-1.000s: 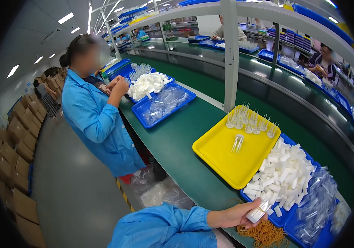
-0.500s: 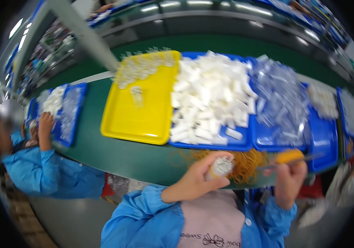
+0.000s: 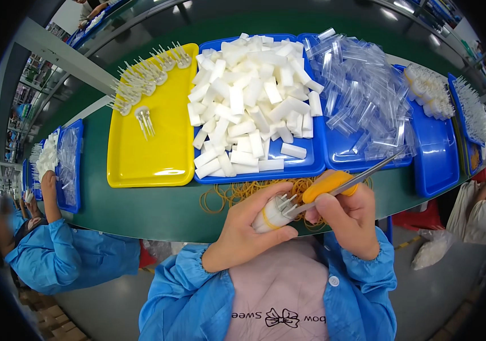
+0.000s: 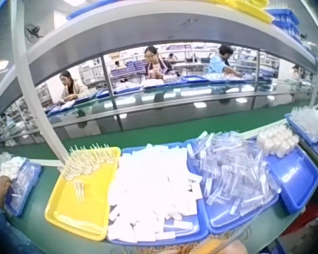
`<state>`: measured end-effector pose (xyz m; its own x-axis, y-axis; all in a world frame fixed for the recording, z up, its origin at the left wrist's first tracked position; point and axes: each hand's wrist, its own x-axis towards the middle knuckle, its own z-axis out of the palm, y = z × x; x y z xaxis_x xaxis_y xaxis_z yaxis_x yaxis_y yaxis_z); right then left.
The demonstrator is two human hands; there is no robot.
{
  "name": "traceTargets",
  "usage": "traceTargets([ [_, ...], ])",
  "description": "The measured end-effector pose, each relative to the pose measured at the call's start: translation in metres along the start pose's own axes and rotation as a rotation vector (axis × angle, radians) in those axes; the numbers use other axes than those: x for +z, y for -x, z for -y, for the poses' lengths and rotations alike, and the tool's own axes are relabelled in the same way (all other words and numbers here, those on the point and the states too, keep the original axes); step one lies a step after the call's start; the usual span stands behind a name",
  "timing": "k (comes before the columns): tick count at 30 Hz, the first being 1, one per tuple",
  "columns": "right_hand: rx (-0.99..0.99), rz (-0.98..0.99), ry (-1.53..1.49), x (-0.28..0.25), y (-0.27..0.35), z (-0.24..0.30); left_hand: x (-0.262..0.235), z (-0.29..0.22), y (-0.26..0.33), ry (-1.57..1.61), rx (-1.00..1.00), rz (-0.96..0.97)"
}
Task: The person assembles small white plastic components by inserting them into clear plastic sleeves. They then secure the bundle with a yellow rubber band using a metal tool to assist in wrapping. The process is repeated for multiple units on a factory assembly line.
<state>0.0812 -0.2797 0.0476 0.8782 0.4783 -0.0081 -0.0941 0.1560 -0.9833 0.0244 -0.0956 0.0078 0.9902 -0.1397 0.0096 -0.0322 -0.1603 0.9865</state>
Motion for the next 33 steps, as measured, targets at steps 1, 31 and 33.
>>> traceTargets([
  [1,0.001,0.001,0.029,0.001,-0.001,-0.001,0.0,-0.002,0.0,-0.012,-0.003,-0.003],
  [31,-0.021,-0.155,-0.111,-0.007,0.006,-0.016,-0.008,-0.002,0.007,0.754,-0.353,0.193],
  [33,-0.031,-0.145,-0.125,-0.006,0.005,-0.015,-0.009,-0.003,0.008,0.747,-0.354,0.225],
])
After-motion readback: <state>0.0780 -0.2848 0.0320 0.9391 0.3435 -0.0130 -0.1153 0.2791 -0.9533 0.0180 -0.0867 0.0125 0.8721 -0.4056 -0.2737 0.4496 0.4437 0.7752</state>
